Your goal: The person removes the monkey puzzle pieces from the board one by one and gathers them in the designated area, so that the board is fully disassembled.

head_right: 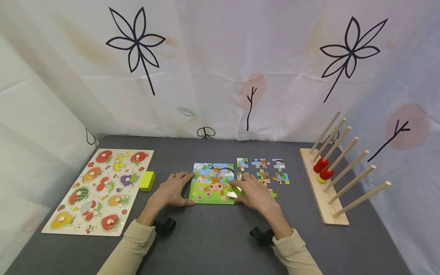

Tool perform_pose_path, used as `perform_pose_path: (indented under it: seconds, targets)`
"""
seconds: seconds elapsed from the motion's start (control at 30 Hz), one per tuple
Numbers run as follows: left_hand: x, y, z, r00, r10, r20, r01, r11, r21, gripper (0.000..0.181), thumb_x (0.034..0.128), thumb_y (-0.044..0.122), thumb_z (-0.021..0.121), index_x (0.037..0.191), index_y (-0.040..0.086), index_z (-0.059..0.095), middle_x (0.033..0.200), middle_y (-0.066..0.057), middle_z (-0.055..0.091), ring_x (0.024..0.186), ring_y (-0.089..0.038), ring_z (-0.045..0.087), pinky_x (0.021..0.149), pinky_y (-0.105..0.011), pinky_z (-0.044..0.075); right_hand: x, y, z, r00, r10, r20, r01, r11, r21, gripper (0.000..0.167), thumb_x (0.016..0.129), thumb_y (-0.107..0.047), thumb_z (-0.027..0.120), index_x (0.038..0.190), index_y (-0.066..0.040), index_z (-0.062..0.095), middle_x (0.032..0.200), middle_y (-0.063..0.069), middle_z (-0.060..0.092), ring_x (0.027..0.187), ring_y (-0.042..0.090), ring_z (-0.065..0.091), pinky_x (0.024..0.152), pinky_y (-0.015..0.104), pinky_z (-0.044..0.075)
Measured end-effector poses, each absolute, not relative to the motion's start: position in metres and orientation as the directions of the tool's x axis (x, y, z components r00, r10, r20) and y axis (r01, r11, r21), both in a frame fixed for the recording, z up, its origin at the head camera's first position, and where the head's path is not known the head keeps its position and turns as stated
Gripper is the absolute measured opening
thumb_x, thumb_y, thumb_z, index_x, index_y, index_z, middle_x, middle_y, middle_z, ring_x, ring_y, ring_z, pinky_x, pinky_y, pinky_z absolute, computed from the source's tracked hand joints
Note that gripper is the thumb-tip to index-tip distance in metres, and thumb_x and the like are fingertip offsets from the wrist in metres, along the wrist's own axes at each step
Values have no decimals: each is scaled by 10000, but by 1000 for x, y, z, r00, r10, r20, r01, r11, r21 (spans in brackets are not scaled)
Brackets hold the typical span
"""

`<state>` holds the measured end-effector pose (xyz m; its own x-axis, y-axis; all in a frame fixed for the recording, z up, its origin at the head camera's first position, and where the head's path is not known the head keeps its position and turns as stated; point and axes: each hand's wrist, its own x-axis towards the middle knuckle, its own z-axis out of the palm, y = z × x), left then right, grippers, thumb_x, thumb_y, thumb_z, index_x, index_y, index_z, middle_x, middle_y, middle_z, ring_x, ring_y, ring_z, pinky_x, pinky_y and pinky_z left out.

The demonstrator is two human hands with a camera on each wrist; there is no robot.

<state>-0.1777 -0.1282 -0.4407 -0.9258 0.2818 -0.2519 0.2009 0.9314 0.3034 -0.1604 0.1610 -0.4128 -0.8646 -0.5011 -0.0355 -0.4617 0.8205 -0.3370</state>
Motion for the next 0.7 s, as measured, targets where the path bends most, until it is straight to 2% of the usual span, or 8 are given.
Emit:
perform_pose_path:
  seconds: [0.17,0.37,0.5,0.53,0.63,0.7]
  targets:
    - [-178,-128,-441,-926,282,-251,201,931,304,966,778,476,869,1565,144,417,1571,-159,452,1458,-470,383,1045,-697,452,-157,179,-411,-874,-485,-31,-447,827,-342,526,848,-193,829,1350,-177,677,927,21,553,773,125,418,619,242,337]
    - [-178,-128,-441,-926,284,-249,203,930,306,964,781,474,867,1566,143,415,1572,-160,451,1461,-471,380,1051,-695,450,-153,201,-411,-882,-470,-40,-429,834,-348,529,840,-163,830,1345,-168,677,1004,52,594,850,164,486,654,279,382]
    - [-178,-128,-440,-927,285,-245,204,929,308,963,781,471,868,1565,140,417,1571,-163,452,1463,-474,378,1049,-702,447,-151,218,-411,-886,-461,-45,-417,836,-357,532,842,-116,820,1353,-161,675,1011,75,589,835,184,493,639,289,380]
    - [-177,-128,-440,-927,285,-245,204,929,308,963,781,471,868,1565,139,416,1570,-162,452,1463,-474,378,1049,-702,446,-151,223,-411,-889,-456,-49,-412,841,-352,534,842,-109,818,1353,-165,675,1057,112,608,874,230,540,655,320,429]
    - [-177,-128,-440,-927,282,-248,201,930,306,966,782,470,868,1568,141,412,1575,-160,449,1466,-472,375,1053,-703,443,-152,237,-411,-894,-439,-85,-387,855,-345,542,837,-85,818,1353,-168,674,1128,177,613,935,330,582,677,410,478]
    - [-177,-128,-440,-927,280,-250,199,931,304,968,783,471,867,1570,144,408,1578,-158,446,1469,-471,373,1056,-702,441,-154,247,-412,-896,-431,-108,-375,863,-339,544,831,-67,819,1349,-156,676,1109,181,615,910,328,571,688,415,467]
